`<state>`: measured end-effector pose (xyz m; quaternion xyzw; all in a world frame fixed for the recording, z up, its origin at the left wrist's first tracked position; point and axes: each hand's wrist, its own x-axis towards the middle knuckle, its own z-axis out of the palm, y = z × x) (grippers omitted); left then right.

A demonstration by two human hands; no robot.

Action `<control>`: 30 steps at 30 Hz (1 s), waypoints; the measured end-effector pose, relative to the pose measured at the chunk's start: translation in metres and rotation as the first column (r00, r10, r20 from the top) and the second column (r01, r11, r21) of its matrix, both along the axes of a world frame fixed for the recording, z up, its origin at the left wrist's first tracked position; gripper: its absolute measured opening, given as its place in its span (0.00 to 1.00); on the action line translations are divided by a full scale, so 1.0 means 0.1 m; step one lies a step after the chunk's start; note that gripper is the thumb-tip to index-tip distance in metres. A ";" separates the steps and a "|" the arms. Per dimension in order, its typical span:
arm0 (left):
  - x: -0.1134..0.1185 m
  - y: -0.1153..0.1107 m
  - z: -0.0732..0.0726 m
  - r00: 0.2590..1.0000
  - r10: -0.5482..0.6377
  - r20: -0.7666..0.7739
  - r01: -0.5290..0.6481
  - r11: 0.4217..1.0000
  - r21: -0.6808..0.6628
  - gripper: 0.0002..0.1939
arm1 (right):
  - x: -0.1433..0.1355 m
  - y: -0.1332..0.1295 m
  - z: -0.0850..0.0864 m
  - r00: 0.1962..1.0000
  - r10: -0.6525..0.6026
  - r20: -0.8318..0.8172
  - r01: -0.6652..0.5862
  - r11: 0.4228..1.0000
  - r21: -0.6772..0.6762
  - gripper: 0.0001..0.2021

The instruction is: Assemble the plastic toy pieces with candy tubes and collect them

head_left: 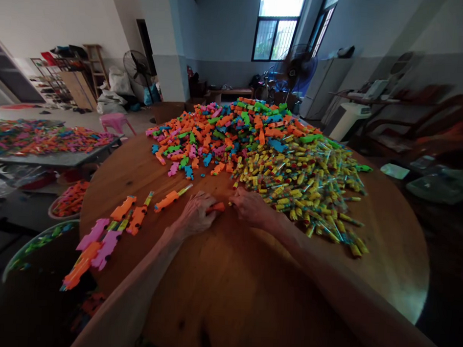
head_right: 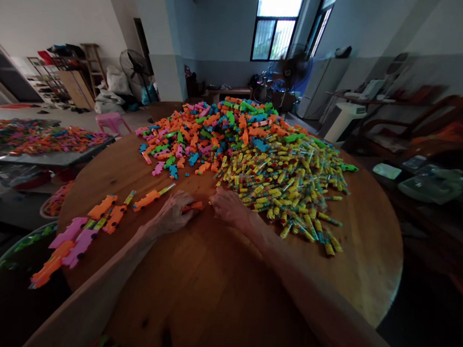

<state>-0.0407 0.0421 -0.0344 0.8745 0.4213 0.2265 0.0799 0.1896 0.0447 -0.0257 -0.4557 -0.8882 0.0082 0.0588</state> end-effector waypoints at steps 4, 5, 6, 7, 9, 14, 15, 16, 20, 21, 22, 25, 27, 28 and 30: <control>0.00 0.00 -0.03 1.000 -0.002 0.016 0.001 1.000 0.004 0.04 | -0.01 -0.07 0.02 0.999 -0.004 -0.033 0.005 0.999 0.033 0.15; 0.00 0.00 -0.03 1.000 -0.004 0.024 0.004 1.000 0.003 0.05 | -0.01 -0.09 0.03 0.999 0.007 -0.045 -0.005 1.000 0.029 0.15; 0.00 0.00 -0.04 1.000 -0.008 0.030 0.008 1.000 0.004 0.06 | -0.02 -0.11 0.04 0.998 0.016 -0.057 -0.015 1.000 0.019 0.15; 0.00 0.00 -0.04 0.999 -0.009 0.035 0.008 1.000 0.007 0.06 | -0.03 -0.13 0.05 0.997 0.021 -0.069 -0.021 1.000 0.007 0.15; 0.00 0.00 -0.04 0.999 -0.004 0.041 0.004 1.000 0.017 0.07 | -0.05 -0.17 0.07 0.996 0.025 -0.090 -0.026 1.000 -0.010 0.15; 0.01 -0.02 -0.02 0.999 0.000 0.038 0.000 1.000 0.002 0.09 | -0.09 -0.20 0.11 0.998 0.037 -0.059 -0.037 0.999 -0.005 0.16; 0.01 -0.02 -0.03 0.999 0.002 0.037 -0.002 1.000 -0.001 0.09 | -0.11 -0.20 0.12 0.999 0.035 -0.038 -0.035 0.999 -0.003 0.16; 0.01 -0.02 -0.03 0.999 0.004 0.037 -0.004 1.000 -0.003 0.09 | -0.12 -0.20 0.13 0.999 0.034 -0.020 -0.034 0.999 -0.001 0.16; 0.01 -0.01 -0.05 1.000 -0.007 0.015 0.007 1.000 0.000 0.09 | -0.14 -0.20 0.16 0.998 0.056 0.031 -0.056 0.998 0.007 0.14; 0.01 0.00 -0.05 1.000 -0.009 0.008 0.009 1.000 0.001 0.09 | -0.15 -0.20 0.17 0.997 0.061 0.051 -0.062 0.998 0.012 0.15; 0.00 0.00 -0.04 1.000 -0.013 0.004 0.013 1.000 0.001 0.09 | -0.15 -0.21 0.18 0.995 0.064 0.071 -0.066 0.998 0.020 0.15; -0.02 -0.01 0.01 0.999 -0.034 -0.023 0.034 0.999 -0.003 0.10 | -0.15 -0.22 0.18 0.992 0.074 0.100 -0.079 0.996 0.046 0.18; -0.04 -0.03 0.07 0.996 -0.024 -0.085 0.024 1.000 0.004 0.12 | -0.15 -0.22 0.16 0.992 0.087 0.095 -0.092 0.994 0.053 0.17; -0.05 -0.04 0.10 0.991 -0.011 -0.132 0.014 1.000 0.016 0.13 | -0.15 -0.21 0.15 0.991 0.092 0.093 -0.097 0.994 0.053 0.17; -0.05 -0.07 0.14 0.972 0.016 -0.236 -0.004 0.999 0.051 0.16 | -0.14 -0.20 0.12 0.990 0.107 0.096 -0.112 0.992 0.051 0.17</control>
